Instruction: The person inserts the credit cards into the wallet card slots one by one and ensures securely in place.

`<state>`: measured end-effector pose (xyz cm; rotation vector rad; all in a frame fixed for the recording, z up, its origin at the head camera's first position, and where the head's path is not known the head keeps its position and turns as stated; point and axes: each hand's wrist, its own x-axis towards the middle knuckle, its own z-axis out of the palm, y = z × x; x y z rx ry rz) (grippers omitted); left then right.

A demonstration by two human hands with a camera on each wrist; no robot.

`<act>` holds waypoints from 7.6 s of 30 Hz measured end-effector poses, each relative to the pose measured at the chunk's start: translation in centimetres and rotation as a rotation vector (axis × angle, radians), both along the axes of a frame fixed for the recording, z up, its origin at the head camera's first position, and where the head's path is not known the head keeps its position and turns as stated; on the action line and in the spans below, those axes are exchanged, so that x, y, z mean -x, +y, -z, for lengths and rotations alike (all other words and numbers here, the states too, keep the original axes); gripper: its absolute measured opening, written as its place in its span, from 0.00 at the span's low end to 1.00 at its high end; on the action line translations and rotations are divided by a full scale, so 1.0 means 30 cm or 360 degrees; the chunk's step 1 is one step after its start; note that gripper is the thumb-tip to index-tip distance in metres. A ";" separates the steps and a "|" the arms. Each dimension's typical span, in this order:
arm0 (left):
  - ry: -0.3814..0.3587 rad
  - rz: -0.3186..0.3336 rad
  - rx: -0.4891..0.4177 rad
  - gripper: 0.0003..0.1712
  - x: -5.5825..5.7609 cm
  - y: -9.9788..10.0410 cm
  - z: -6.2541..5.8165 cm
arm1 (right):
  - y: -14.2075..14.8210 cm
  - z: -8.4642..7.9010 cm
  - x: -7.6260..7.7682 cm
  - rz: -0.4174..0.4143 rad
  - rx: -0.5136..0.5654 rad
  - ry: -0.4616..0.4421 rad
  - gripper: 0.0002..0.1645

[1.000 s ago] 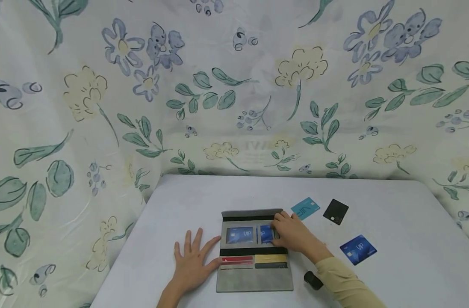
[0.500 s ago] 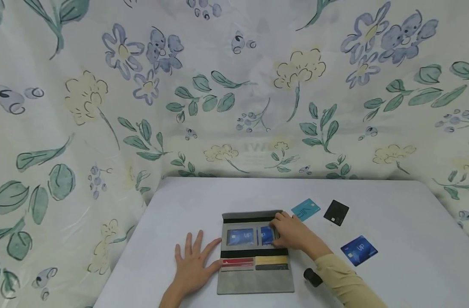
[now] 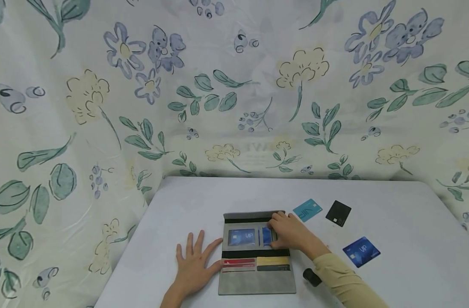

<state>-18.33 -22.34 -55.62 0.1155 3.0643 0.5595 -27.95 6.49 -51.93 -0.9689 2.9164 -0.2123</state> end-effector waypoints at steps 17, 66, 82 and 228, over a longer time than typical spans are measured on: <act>0.0011 -0.0001 0.0012 0.37 0.002 0.002 -0.012 | -0.041 -0.013 0.006 -0.0020 -0.0093 0.0111 0.31; 0.0118 0.0008 -0.0005 0.35 0.001 -0.007 0.018 | 0.228 -0.005 0.104 0.0011 -0.0005 0.0115 0.31; 0.0042 0.0016 0.0001 0.36 0.000 0.009 -0.012 | 0.423 0.005 0.151 0.0468 0.0146 -0.0186 0.36; 0.0056 -0.0012 0.0019 0.36 0.002 0.008 0.005 | 0.177 0.008 -0.044 -0.0528 0.0061 0.0297 0.17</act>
